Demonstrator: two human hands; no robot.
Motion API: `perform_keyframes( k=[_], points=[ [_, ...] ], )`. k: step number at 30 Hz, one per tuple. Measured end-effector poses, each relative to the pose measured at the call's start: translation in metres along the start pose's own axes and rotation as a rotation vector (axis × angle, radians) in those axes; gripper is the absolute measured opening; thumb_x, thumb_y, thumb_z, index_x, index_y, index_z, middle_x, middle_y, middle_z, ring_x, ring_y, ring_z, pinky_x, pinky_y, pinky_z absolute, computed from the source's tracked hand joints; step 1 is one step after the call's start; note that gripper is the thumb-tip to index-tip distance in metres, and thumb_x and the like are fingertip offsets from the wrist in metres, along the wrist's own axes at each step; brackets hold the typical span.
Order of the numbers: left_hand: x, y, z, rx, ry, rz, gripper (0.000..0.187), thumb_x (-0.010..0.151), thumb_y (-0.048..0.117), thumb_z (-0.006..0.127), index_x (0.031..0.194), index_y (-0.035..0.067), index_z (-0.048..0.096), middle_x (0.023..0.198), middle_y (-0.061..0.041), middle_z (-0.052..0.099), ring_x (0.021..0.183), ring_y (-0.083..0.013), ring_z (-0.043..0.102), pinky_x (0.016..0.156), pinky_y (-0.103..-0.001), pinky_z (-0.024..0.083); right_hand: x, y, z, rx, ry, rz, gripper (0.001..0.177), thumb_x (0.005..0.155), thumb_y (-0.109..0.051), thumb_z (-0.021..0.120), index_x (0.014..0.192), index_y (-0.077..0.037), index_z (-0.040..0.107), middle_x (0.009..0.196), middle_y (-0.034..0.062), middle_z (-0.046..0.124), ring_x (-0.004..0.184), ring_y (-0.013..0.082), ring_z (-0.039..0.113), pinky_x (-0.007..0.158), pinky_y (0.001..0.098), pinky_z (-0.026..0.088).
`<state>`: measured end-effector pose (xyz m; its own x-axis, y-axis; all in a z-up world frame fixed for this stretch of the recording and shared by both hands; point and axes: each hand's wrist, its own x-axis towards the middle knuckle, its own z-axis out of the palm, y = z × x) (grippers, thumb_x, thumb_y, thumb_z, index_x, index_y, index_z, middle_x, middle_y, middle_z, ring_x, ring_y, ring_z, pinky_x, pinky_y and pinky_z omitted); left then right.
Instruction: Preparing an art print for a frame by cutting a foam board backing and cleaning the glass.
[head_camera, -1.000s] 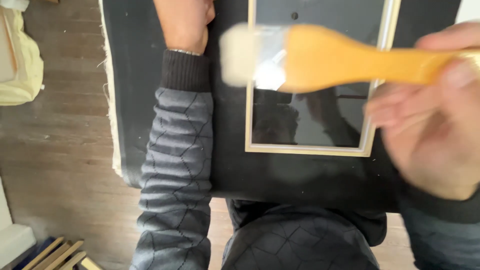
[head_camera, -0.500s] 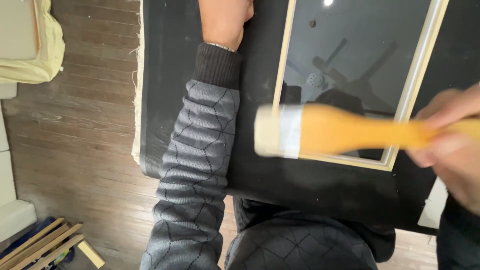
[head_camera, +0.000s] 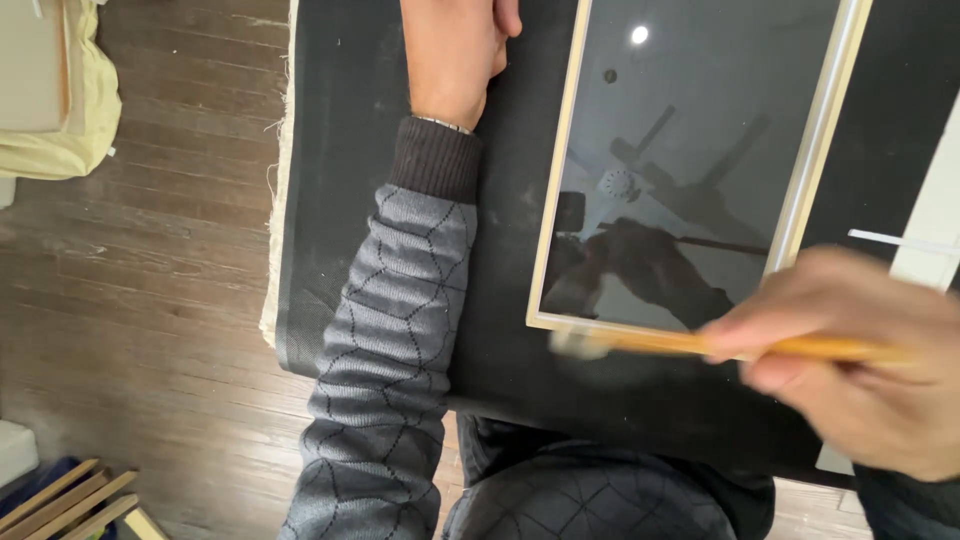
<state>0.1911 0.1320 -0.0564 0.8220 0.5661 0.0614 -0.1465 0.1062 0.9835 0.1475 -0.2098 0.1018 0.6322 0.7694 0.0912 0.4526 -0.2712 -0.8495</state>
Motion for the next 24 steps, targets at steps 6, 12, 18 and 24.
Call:
perform_keyframes(
  k=[6,12,18,24],
  points=[
    [0.005,0.010,0.003,-0.076,0.010,-0.061,0.042,0.100,0.012,0.054,0.060,0.001,0.057,0.048,-0.002,0.049,0.037,-0.0087,0.041,0.037,-0.027,0.027,0.050,0.003,0.008,0.045,-0.561,0.065,0.022,0.085,-0.025,0.081,0.106,-0.020,0.083,0.070,-0.0031,0.071,0.058,0.0071,0.059,0.048,0.0265,0.048],
    [0.005,-0.010,-0.002,-0.155,0.028,-0.162,0.041,0.104,0.021,0.058,0.068,0.001,0.057,0.051,-0.004,0.053,0.037,-0.0078,0.039,0.036,-0.026,0.027,0.116,0.058,-0.028,-0.106,-0.192,-0.117,0.019,0.101,-0.019,0.061,0.112,-0.005,0.067,0.095,0.0063,0.070,0.076,0.0123,0.068,0.064,0.0280,0.055],
    [0.006,0.002,-0.001,-0.168,0.006,-0.123,0.035,0.107,0.025,0.061,0.086,-0.003,0.060,0.058,-0.006,0.058,0.040,-0.0084,0.043,0.037,-0.026,0.030,0.114,0.055,-0.037,-0.220,-0.110,0.270,0.024,0.113,-0.023,0.053,0.112,-0.005,0.070,0.092,0.0076,0.071,0.074,0.0107,0.066,0.059,0.0292,0.052],
    [0.008,0.003,0.000,-0.222,0.011,-0.146,0.028,0.105,0.024,0.061,0.094,-0.001,0.064,0.058,-0.005,0.058,0.040,-0.0069,0.039,0.036,-0.025,0.026,0.129,0.031,-0.024,-0.127,-0.542,0.111,0.021,0.099,-0.017,0.062,0.112,-0.012,0.077,0.103,0.0012,0.070,0.073,0.0117,0.066,0.066,0.0274,0.056]
  ],
)
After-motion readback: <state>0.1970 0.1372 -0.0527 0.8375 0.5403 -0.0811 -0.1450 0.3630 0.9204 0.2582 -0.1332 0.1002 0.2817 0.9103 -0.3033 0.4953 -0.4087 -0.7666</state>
